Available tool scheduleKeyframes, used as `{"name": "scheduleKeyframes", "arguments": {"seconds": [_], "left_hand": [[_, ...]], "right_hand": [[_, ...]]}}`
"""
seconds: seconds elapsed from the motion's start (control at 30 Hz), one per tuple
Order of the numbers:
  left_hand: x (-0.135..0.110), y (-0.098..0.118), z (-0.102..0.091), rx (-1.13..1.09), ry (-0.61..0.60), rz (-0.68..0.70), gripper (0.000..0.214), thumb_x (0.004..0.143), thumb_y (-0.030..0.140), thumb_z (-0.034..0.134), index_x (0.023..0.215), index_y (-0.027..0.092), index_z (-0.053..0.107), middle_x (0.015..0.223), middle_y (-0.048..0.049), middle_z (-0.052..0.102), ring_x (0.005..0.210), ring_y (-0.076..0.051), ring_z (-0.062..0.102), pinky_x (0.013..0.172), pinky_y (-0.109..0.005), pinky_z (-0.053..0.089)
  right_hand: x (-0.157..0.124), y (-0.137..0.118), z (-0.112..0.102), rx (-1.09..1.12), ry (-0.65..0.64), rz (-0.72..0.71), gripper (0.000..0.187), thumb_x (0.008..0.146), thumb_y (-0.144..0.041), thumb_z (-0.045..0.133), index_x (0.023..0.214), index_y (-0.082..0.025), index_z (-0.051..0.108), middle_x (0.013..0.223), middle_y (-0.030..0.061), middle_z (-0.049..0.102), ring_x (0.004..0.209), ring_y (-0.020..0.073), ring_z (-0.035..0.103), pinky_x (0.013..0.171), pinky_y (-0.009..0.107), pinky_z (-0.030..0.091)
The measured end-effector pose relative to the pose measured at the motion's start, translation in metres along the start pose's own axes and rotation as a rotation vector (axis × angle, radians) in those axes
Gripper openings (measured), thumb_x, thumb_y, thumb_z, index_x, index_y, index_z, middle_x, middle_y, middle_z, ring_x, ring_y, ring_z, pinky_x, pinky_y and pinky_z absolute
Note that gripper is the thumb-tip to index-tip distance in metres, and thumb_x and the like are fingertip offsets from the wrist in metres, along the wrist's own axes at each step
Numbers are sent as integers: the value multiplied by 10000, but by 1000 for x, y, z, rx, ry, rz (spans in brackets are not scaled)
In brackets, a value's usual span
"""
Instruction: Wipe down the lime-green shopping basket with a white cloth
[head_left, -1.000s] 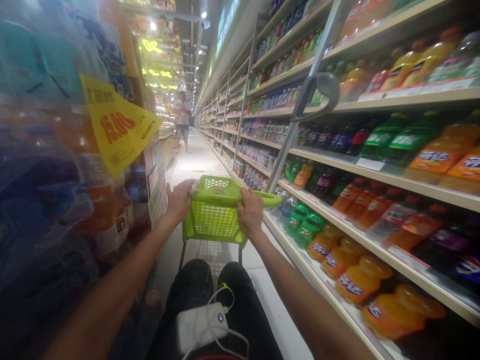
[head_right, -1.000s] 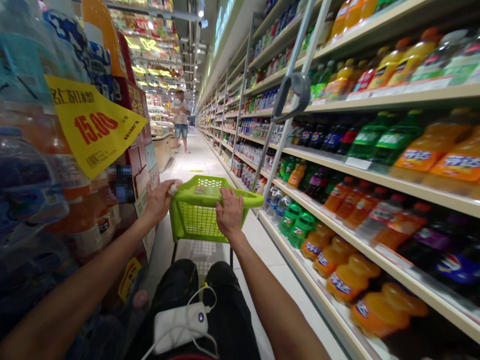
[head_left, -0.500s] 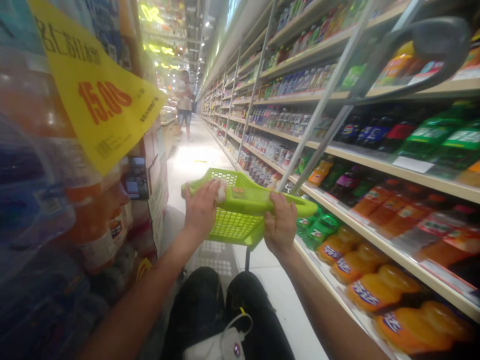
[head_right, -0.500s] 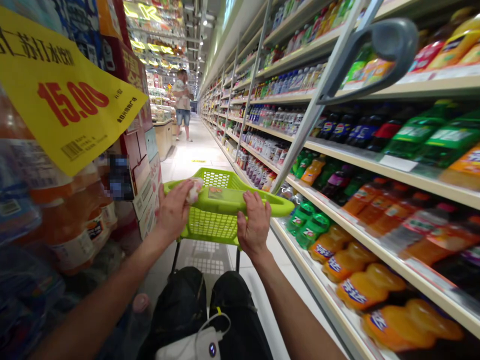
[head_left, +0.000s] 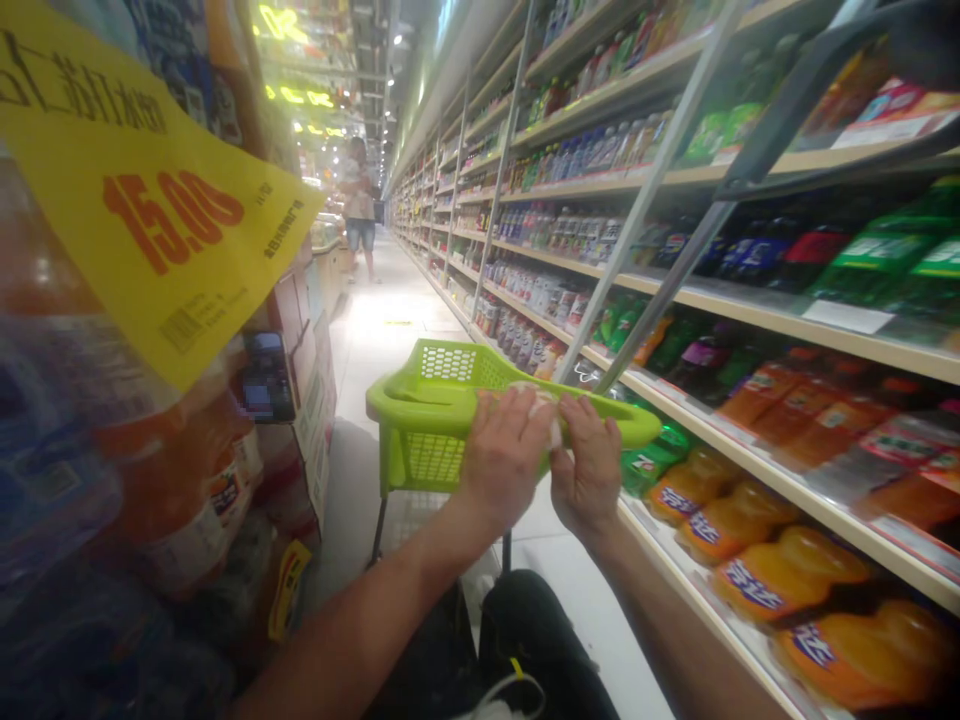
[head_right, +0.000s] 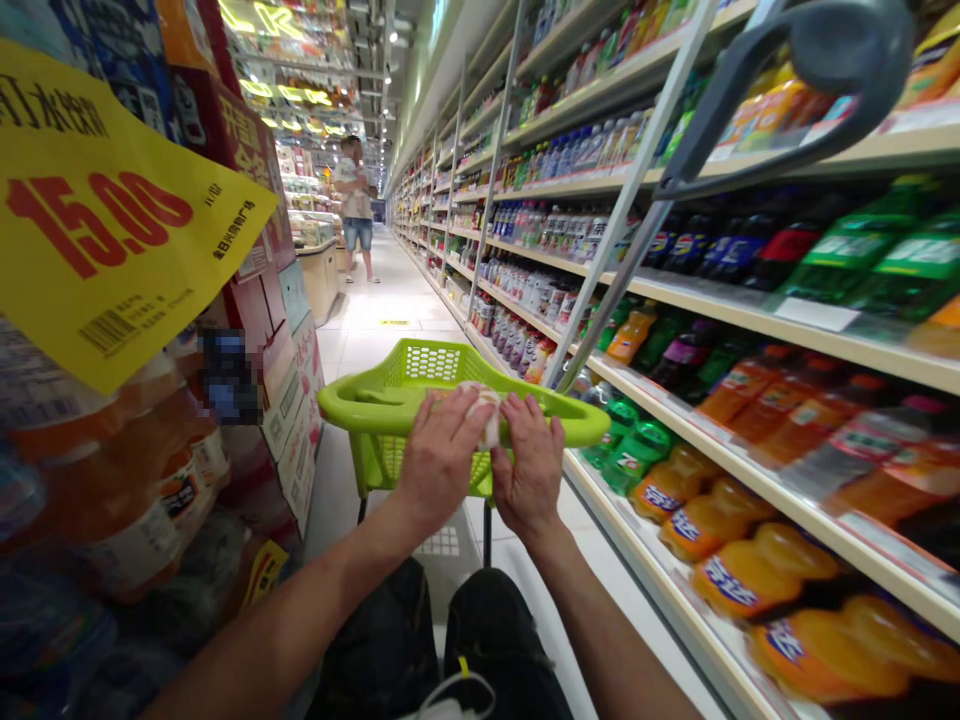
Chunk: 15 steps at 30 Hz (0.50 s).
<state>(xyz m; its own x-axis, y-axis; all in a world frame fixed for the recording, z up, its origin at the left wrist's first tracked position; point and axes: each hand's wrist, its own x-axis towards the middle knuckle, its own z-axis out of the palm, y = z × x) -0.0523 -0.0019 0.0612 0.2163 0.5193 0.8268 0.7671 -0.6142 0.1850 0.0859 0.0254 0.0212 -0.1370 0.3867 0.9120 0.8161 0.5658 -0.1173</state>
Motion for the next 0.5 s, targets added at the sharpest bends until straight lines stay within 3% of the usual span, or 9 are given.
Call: {"name": "scheduleKeyframes", "arguments": {"seconds": [0.1,0.2,0.37,0.5], "left_hand": [[10,14,14,-76,-44,-5,335,862,161,369,1154,186,532,1251,-121,555,1218,-216,454,1042,-449,336],[17,19,18,-213,-6,-91,362,854,130,350,1175,179,511,1240,-109,563,1200,-192,470,1050,-427,337],[10,20,12,-451,95,-213,456,851,175,367,1306,199,372,1341,-88,470,1250,-167,412,1062,-361,340],[1,18,3,-629,-5,-237,587,841,195,382,1398,223,198,1450,-76,313,1281,-152,373,1043,-300,363]], "right_hand": [[2,-1,-3,48,-13,58,451,892,-299,285,1321,-194,378,1270,113,526,1238,246,426,1029,494,274],[5,-13,-12,141,-26,195,463,903,-313,273,1348,-204,340,1314,102,486,1221,228,442,1024,470,306],[18,-46,-23,410,-70,303,534,908,-371,294,1409,-206,215,1410,88,367,1263,210,390,1015,406,357],[28,-57,-22,613,-75,297,577,898,-398,340,1417,-199,188,1442,81,309,1285,206,359,1034,383,348]]}}
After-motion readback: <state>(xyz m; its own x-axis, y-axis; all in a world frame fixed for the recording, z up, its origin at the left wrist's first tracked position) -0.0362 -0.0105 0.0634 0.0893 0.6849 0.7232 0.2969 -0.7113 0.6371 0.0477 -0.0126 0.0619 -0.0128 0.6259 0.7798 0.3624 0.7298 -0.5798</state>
